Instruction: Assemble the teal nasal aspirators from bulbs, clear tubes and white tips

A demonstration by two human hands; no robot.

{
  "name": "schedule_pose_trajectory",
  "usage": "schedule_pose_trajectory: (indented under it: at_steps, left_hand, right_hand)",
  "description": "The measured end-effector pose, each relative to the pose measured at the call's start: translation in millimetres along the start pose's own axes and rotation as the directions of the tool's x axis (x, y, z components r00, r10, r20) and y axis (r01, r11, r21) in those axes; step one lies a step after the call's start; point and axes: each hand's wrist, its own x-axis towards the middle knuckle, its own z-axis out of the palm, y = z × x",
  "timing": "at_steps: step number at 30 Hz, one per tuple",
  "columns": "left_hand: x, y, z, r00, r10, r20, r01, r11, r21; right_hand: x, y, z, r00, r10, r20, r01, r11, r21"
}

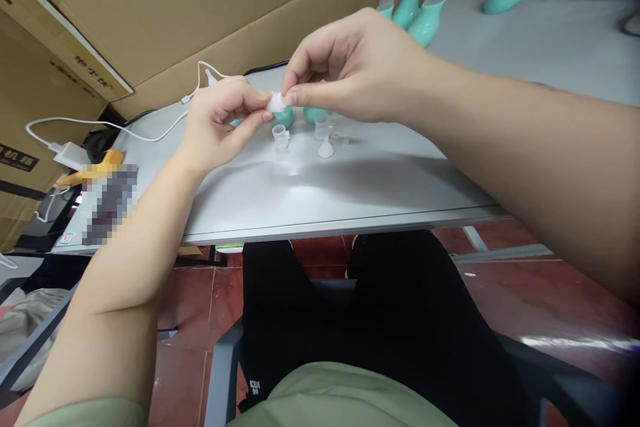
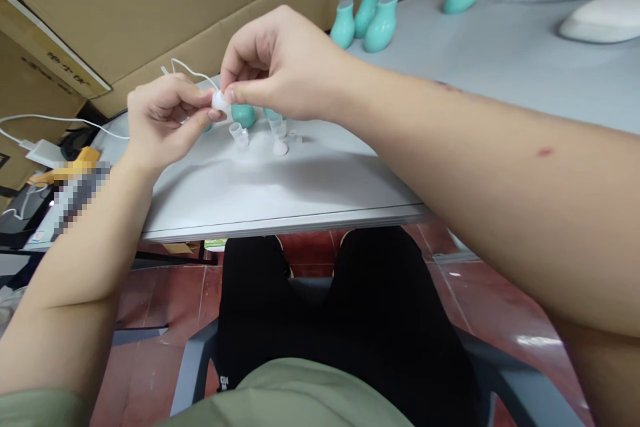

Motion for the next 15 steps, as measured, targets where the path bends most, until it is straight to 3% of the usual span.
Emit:
schedule_pose_trajectory:
  at_steps: [15]
  left_hand:
    - [5.0,5.2,3.6,0.998,0.039,-0.047,-0.038,0.999,0.025]
  right_hand:
    - [0.6,-9.3,-0.5,0.996,0.094,-0.005,-0.094,0.994,-0.056]
